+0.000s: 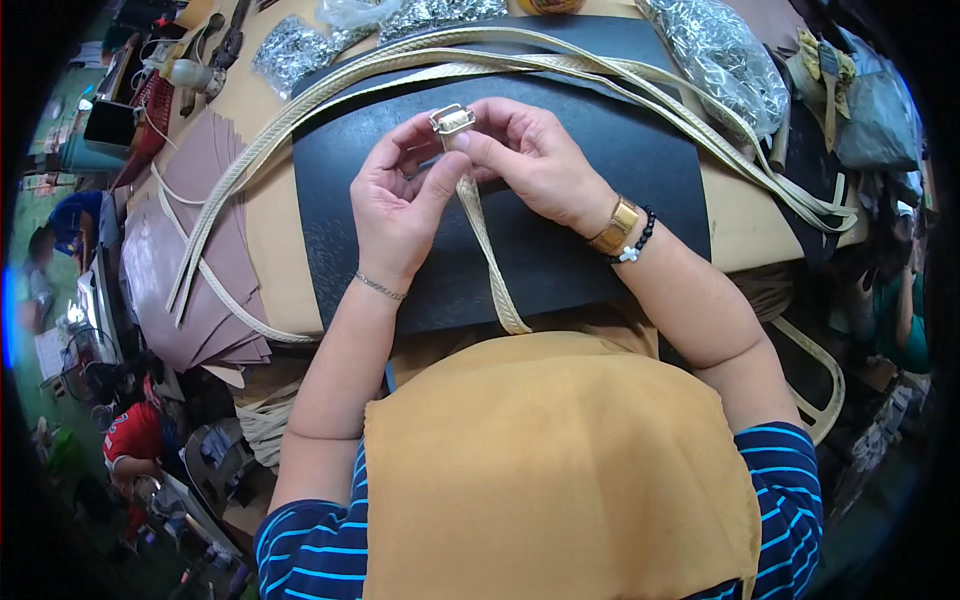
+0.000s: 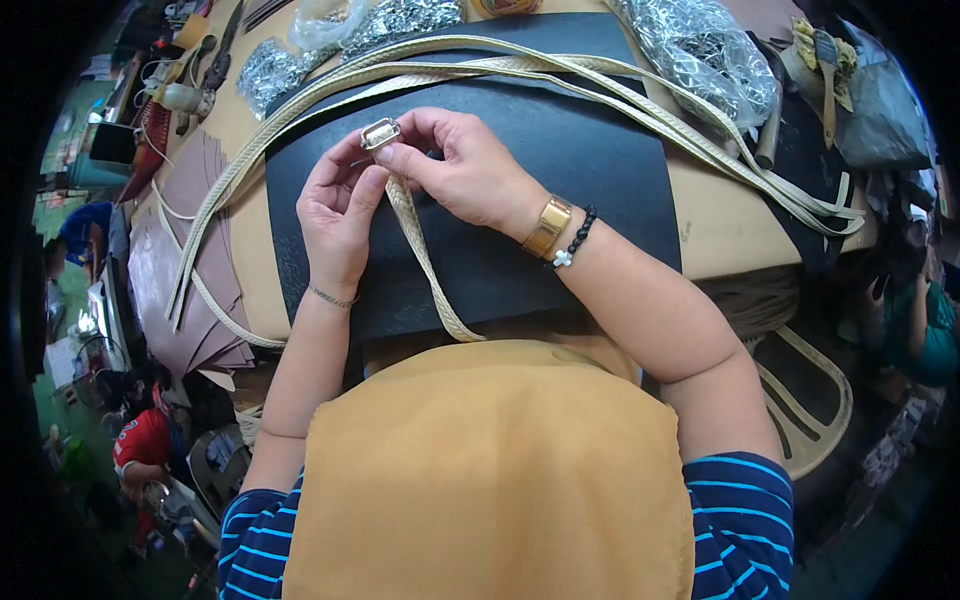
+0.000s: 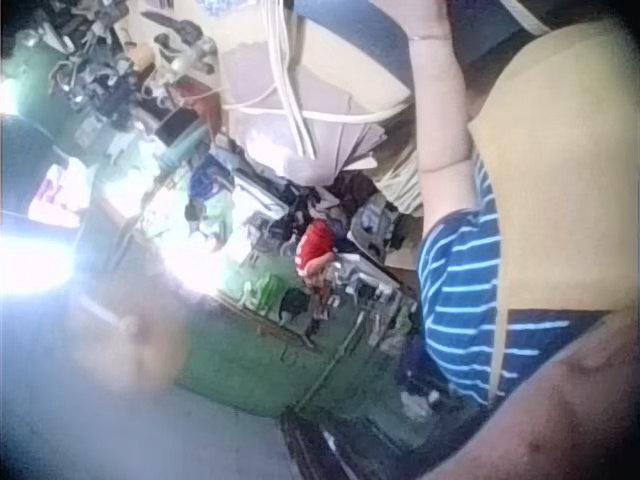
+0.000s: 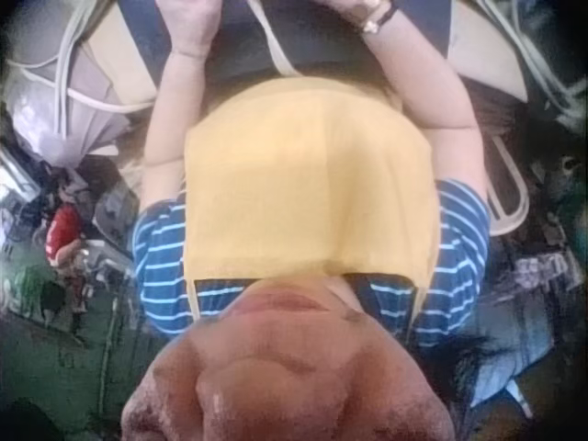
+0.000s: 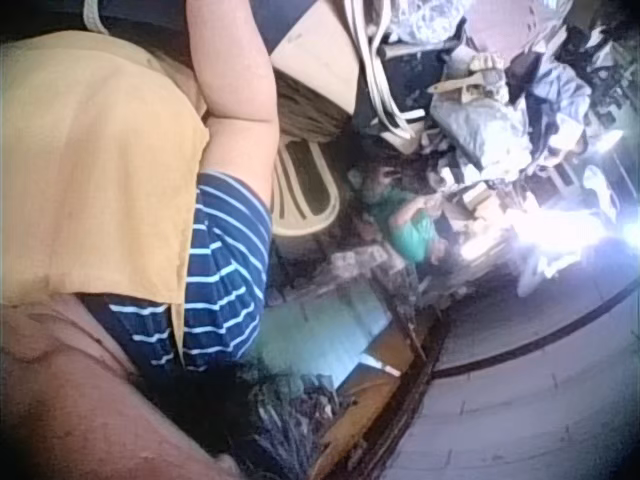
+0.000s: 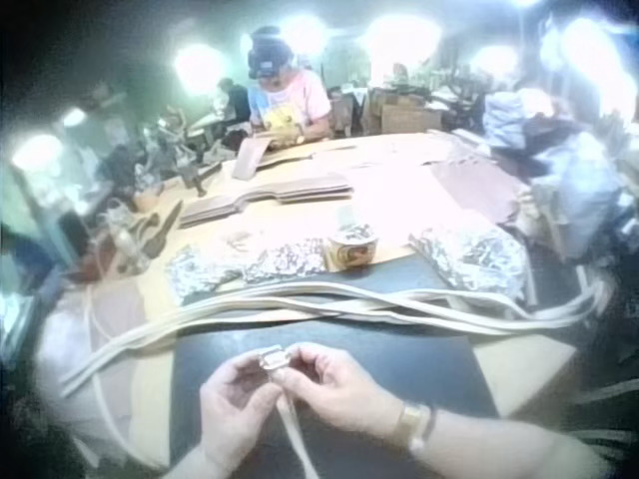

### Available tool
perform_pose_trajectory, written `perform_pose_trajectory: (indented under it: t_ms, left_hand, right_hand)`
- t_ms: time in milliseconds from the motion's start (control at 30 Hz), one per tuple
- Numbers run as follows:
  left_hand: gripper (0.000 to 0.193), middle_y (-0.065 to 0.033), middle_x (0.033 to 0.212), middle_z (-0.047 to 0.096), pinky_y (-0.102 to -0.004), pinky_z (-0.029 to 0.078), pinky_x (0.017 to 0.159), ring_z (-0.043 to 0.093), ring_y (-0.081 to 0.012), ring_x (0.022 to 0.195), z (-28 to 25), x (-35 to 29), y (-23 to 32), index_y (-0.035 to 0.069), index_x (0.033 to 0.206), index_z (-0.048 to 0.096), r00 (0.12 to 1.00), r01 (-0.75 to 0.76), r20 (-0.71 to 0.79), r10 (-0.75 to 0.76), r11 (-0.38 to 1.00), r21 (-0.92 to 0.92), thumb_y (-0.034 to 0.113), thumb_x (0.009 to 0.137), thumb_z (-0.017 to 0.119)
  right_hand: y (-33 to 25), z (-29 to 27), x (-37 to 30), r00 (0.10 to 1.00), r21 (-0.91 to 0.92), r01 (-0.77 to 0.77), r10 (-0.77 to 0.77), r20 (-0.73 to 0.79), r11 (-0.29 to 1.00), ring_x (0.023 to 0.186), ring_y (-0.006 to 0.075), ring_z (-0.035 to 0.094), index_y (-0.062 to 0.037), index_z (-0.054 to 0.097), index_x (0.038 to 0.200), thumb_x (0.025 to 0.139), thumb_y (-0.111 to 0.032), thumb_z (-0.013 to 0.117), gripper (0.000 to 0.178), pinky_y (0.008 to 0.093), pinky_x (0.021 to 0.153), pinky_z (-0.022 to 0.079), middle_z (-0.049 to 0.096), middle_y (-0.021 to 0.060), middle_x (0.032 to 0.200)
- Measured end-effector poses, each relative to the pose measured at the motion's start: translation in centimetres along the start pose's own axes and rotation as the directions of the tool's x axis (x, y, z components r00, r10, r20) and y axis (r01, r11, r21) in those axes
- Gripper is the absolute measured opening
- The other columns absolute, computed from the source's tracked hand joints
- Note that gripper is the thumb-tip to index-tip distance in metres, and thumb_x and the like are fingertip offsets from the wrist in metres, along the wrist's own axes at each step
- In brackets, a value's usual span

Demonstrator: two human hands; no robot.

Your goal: The person assembles leather straps by attaching metal buckles to the ends of pre-cut, textured leather strips at a workshop table.

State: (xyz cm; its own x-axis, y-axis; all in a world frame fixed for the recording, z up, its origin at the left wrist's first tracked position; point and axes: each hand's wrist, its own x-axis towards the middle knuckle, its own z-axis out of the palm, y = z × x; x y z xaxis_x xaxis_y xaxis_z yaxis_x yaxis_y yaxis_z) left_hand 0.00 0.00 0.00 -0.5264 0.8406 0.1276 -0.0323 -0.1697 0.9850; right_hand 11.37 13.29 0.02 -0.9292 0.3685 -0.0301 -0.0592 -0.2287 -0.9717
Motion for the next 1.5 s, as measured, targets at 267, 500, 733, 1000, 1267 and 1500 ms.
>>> perform_pose_trajectory:
  t_ms: [267,500,733,1000,1267,1500]
  left_hand:
    - [0.036,-0.0066,0.114,0.067,-0.0235,0.051,0.087,0.062,-0.0095,0.100,0.1,-0.1,0.4,-0.003,0.126,0.061,0.998,0.051,-0.023,-0.052,0.998,-0.040,0.003,0.091,0.068]
    - [0.037,-0.0074,0.119,0.066,-0.0246,0.050,0.090,0.060,-0.0103,0.105,-0.1,-0.3,-0.2,-0.002,0.127,0.061,0.999,0.039,0.005,-0.039,0.999,-0.011,0.003,0.092,0.067]
    - [0.035,-0.0070,0.119,0.066,-0.0248,0.050,0.091,0.060,-0.0105,0.105,0.0,-0.4,-0.3,-0.002,0.126,0.062,1.000,-0.010,0.019,0.009,0.999,0.049,0.004,0.092,0.066]
    - [0.034,-0.0056,0.113,0.066,-0.0228,0.051,0.084,0.062,-0.0089,0.098,0.4,0.5,-0.1,-0.005,0.127,0.059,0.998,0.065,-0.008,-0.066,0.995,-0.077,0.007,0.096,0.062]
    - [0.030,-0.0064,0.106,0.070,-0.0199,0.054,0.075,0.065,-0.0072,0.090,0.2,0.8,0.7,-0.003,0.122,0.064,0.967,0.214,-0.135,-0.218,0.976,-0.044,0.011,0.095,0.065]
    - [0.034,-0.0073,0.103,0.071,-0.0208,0.055,0.074,0.066,-0.0079,0.087,0.2,0.8,0.7,-0.004,0.121,0.063,0.967,0.219,-0.121,-0.226,0.973,-0.071,0.008,0.090,0.070]
  right_hand:
    - [0.2,0.4,0.1,0.994,-0.111,0.105,-0.108,-0.021,0.988,0.092,0.0057,0.060,-0.0024,0.059,0.117,0.098,-0.016,0.060,0.024,0.0231,0.078,0.053,0.064,0.0009,0.105]
    - [0.2,0.7,-0.1,0.982,-0.192,0.149,-0.168,-0.089,0.970,0.091,0.0063,0.058,0.0002,0.061,0.111,0.095,-0.011,0.061,0.020,0.0233,0.082,0.049,0.065,0.0026,0.100]
    - [0.3,1.0,-0.3,0.961,-0.201,0.202,-0.234,-0.146,0.958,0.085,0.0082,0.060,0.0018,0.065,0.104,0.092,-0.011,0.064,0.017,0.0252,0.076,0.051,0.069,0.0052,0.093]
    - [0.2,0.6,0.6,0.970,-0.146,0.090,-0.120,-0.210,0.985,0.077,0.0075,0.063,0.0015,0.068,0.102,0.091,-0.017,0.068,0.022,0.0248,0.070,0.053,0.070,0.0037,0.087]
    - [-1.1,-1.0,0.4,0.988,-0.081,-0.036,0.024,-0.151,0.996,0.085,0.0082,0.066,-0.0034,0.066,0.114,0.093,-0.023,0.069,0.029,0.0230,0.071,0.057,0.069,0.0028,0.098]
    - [-1.4,-1.0,0.1,0.983,-0.287,0.067,-0.113,-0.145,0.956,0.080,0.0080,0.064,-0.0004,0.068,0.106,0.091,-0.017,0.069,0.023,0.0231,0.070,0.053,0.070,0.0043,0.093]
